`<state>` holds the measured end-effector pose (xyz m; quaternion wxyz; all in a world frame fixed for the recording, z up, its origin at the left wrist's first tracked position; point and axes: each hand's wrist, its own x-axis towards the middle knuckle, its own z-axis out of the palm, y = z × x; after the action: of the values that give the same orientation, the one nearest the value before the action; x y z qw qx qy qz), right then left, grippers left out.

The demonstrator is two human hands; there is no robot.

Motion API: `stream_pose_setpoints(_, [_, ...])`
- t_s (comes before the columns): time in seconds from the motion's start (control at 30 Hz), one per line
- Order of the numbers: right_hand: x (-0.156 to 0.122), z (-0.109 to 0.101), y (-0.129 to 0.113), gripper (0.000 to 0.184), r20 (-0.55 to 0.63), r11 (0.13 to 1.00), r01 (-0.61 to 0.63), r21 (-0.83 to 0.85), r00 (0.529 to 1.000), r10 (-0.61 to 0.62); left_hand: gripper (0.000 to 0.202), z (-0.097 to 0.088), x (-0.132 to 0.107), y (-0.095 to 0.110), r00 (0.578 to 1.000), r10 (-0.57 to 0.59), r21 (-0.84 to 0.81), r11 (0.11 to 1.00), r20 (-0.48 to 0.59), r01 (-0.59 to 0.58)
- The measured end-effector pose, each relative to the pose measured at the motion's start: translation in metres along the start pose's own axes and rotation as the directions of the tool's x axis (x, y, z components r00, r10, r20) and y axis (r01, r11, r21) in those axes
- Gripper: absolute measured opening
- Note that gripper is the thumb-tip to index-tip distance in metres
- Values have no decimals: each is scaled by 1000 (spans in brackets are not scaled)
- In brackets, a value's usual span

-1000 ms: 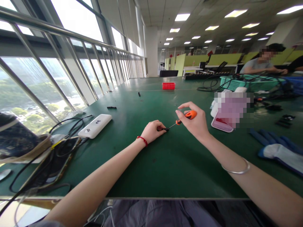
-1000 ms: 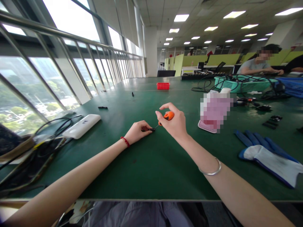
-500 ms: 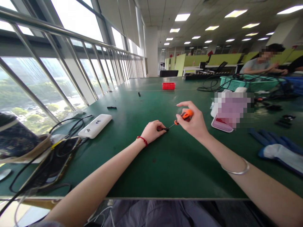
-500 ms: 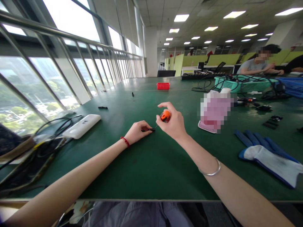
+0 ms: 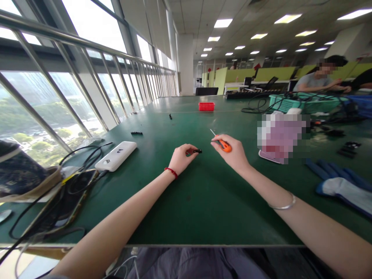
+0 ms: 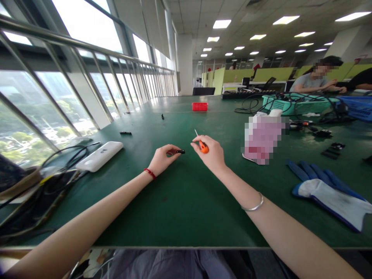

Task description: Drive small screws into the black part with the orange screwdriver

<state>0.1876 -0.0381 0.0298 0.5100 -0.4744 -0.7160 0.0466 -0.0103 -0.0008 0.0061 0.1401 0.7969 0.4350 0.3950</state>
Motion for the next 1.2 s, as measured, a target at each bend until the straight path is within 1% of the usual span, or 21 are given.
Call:
stream_pose_setpoints(0.1, [-5, 16, 18, 17, 196, 999, -1, -34, 981, 7, 14, 1, -1, 6, 1000, 25, -28, 999, 9, -24])
stream_pose_setpoints(0.13, [-6, 20, 21, 17, 235, 1000, -6, -28, 972, 12, 14, 2, -2, 8, 999, 32, -33, 999, 15, -32])
stream_pose_setpoints(0.17, [-7, 23, 23, 16, 250, 1000, -17, -17, 968, 21, 14, 2, -3, 9, 999, 39, -36, 999, 21, -38])
stream_pose_setpoints(0.27, [-8, 27, 24, 15, 255, 998, -54, 19, 966, 48, 12, 3, -4, 11, 998, 57, -34, 998, 34, -56])
stream_pose_setpoints(0.37, [-8, 26, 25, 14, 276, 997, -69, 33, 959, 57, 13, 2, -4, 9, 993, 88, -1, 996, 73, -88])
stream_pose_setpoints(0.5, [-6, 24, 28, 14, 340, 998, -42, 53, 940, 22, 17, -1, -2, 5, 985, 101, 23, 994, 142, -105])
stream_pose_setpoints(0.6, [-5, 23, 30, 15, 363, 998, -21, 51, 932, 1, 17, -4, -1, 4, 979, 97, 14, 995, 178, -101])
stream_pose_setpoints(0.9, [-5, 21, 30, 16, 399, 999, 17, 39, 916, -31, 18, -7, -1, 5, 973, 130, -9, 991, 191, -131])
stream_pose_setpoints(0.97, [-5, 21, 31, 16, 401, 999, 21, 34, 916, -33, 18, -8, -1, 6, 970, 140, 30, 988, 196, -149])
stream_pose_setpoints(1.03, [-5, 21, 30, 16, 397, 999, 26, 25, 917, -34, 18, -9, -1, 8, 964, 169, 103, 976, 207, -193])
stream_pose_setpoints(1.2, [-6, 21, 27, 15, 384, 999, 45, -20, 923, -34, 21, -9, -3, 14, 937, 239, 314, 896, 254, -314])
